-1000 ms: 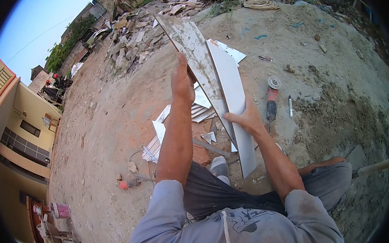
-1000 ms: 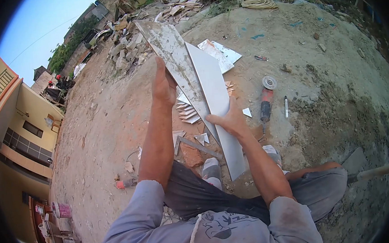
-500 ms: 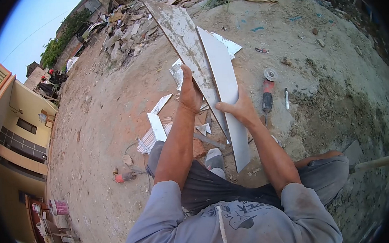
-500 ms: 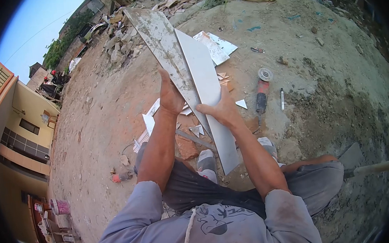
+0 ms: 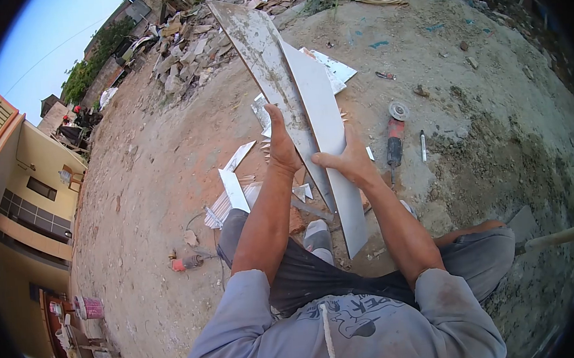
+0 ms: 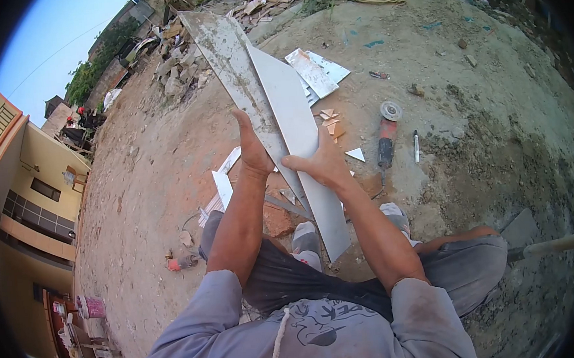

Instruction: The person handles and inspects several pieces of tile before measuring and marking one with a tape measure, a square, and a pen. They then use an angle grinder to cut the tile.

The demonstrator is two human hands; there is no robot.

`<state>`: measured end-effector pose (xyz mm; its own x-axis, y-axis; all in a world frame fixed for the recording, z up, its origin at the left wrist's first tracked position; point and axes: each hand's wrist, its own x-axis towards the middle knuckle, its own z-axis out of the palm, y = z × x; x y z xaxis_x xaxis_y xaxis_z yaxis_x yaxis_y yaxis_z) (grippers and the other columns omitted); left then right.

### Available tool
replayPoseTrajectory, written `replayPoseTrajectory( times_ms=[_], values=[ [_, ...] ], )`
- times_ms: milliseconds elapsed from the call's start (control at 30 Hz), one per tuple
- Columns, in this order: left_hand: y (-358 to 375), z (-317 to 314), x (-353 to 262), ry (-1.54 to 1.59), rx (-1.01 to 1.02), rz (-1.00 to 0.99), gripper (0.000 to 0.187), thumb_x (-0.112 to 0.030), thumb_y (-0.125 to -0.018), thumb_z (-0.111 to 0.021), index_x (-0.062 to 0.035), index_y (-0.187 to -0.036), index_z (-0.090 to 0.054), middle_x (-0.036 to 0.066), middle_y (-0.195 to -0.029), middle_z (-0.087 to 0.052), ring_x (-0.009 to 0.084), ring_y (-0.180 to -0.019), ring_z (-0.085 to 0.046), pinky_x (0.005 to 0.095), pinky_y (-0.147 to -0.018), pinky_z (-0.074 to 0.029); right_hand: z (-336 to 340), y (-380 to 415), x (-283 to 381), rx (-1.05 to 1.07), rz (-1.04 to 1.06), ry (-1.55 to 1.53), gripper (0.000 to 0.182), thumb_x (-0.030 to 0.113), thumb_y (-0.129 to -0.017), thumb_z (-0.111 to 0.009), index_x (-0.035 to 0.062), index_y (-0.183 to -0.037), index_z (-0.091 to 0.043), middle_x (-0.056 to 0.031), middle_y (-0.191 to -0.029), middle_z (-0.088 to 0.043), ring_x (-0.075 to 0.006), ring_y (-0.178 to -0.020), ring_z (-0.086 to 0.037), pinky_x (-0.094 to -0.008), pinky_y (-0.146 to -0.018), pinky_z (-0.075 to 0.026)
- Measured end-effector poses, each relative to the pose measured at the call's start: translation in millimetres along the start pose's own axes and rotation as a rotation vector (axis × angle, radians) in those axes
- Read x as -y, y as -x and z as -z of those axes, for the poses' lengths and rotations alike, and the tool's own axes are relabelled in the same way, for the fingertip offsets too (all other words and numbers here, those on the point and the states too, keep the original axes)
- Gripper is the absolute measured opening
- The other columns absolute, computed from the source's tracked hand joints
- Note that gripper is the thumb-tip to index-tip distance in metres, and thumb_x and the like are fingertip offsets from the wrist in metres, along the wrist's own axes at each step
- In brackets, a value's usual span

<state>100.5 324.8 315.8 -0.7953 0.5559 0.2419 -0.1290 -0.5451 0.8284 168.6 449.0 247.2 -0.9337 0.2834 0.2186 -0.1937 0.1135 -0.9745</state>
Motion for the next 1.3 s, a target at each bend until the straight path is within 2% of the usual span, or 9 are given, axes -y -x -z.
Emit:
replayPoseTrajectory(
  times_ms=[300,500,600,733,800,967,1067,1133,1300],
  values=[
    [-14,-4,-10,-0.09,-0.038,0.107,0.09,-0.077,-0.088,-0.038,-0.0065,-0.144,-0.038,0.014,-0.133,-0.054,0.0272,-0.118,-0.057,0.0427,-0.098,-0.049,4,0,15,0.026,-0.005,-0.015,0.097,0.045,-0.057,-0.085,-0.0062,-0.13,-0.046,-0.0197,-0.117,-0.058,-0.0272,-0.107,-0.058,-0.0366,-0.092,-0.046],
    [-33,18,-7,-0.206,-0.107,0.453,0.086,-0.075,-0.092,-0.028,-0.0078,-0.145,-0.038,0.017,-0.134,-0.054,0.0318,-0.118,-0.058,0.0451,-0.096,-0.052,34,-18,15,-0.031,0.051,0.014,0.1,0.045,-0.056,-0.085,-0.004,-0.134,-0.047,-0.0178,-0.12,-0.059,-0.0269,-0.11,-0.057,-0.0364,-0.096,-0.044],
    [-29,20,-1,-0.218,-0.065,0.604,0.084,-0.074,-0.093,-0.02,-0.0082,-0.14,-0.044,0.019,-0.118,-0.062,0.0334,-0.094,-0.067,0.0458,-0.075,-0.06,52,-30,7,0.007,-0.005,-0.02,0.101,0.043,-0.055,-0.086,-0.0031,-0.135,-0.048,-0.0165,-0.121,-0.059,-0.0265,-0.11,-0.057,-0.0356,-0.096,-0.044],
    [-16,20,13,-0.177,0.056,0.72,0.089,-0.077,-0.091,-0.023,-0.0041,-0.138,-0.044,0.019,-0.11,-0.063,0.0296,-0.082,-0.068,0.0406,-0.066,-0.061,59,-31,-6,0.182,-0.079,-0.348,0.098,0.039,-0.054,-0.087,-0.0025,-0.134,-0.049,-0.0136,-0.117,-0.059,-0.0243,-0.105,-0.058,-0.033,-0.089,-0.047],
    [-6,10,19,-0.325,-0.077,0.765,0.083,-0.074,-0.092,-0.021,-0.0086,-0.137,-0.045,0.017,-0.105,-0.063,0.031,-0.082,-0.068,0.0425,-0.065,-0.062,60,-32,-15,0.212,-0.12,-0.42,0.098,0.038,-0.054,-0.087,-0.0021,-0.134,-0.049,-0.0134,-0.116,-0.059,-0.0234,-0.104,-0.058,-0.0326,-0.087,-0.048],
    [-2,18,28,-0.264,-0.024,0.77,0.084,-0.072,-0.094,-0.021,-0.0036,-0.135,-0.046,0.018,-0.104,-0.064,0.0295,-0.08,-0.068,0.041,-0.067,-0.062,50,-28,-32,0.119,-0.073,-0.239,0.105,0.044,-0.053,-0.087,-0.0057,-0.135,-0.044,-0.0198,-0.117,-0.061,-0.0288,-0.107,-0.061,-0.0368,-0.09,-0.049],
    [-6,20,31,-0.272,0.163,0.731,0.084,-0.072,-0.094,-0.021,-0.0042,-0.136,-0.044,0.017,-0.104,-0.064,0.0292,-0.08,-0.068,0.0413,-0.069,-0.06,41,-28,-29,-0.002,-0.08,-0.235,0.104,0.046,-0.052,-0.087,-0.0075,-0.131,-0.045,-0.0221,-0.118,-0.06,-0.0311,-0.106,-0.062,-0.0384,-0.089,-0.05],
    [-4,13,37,-0.285,-0.147,0.707,0.083,-0.073,-0.094,-0.021,-0.0044,-0.135,-0.045,0.018,-0.102,-0.064,0.0285,-0.078,-0.067,0.0407,-0.07,-0.059,34,-36,-39,-0.091,-0.064,-0.168,0.1,0.046,-0.053,-0.086,-0.0079,-0.128,-0.047,-0.0228,-0.117,-0.061,-0.0311,-0.104,-0.063,-0.0382,-0.088,-0.051],
    [-2,7,37,-0.266,-0.187,0.654,0.083,-0.073,-0.094,-0.02,-0.0036,-0.129,-0.047,0.019,-0.097,-0.063,0.0278,-0.075,-0.066,0.0392,-0.068,-0.059,42,-35,-31,-0.144,-0.103,-0.208,0.091,0.043,-0.055,-0.086,-0.0073,-0.122,-0.052,-0.0233,-0.112,-0.063,-0.0302,-0.099,-0.066,-0.0368,-0.085,-0.053]
  ],
)
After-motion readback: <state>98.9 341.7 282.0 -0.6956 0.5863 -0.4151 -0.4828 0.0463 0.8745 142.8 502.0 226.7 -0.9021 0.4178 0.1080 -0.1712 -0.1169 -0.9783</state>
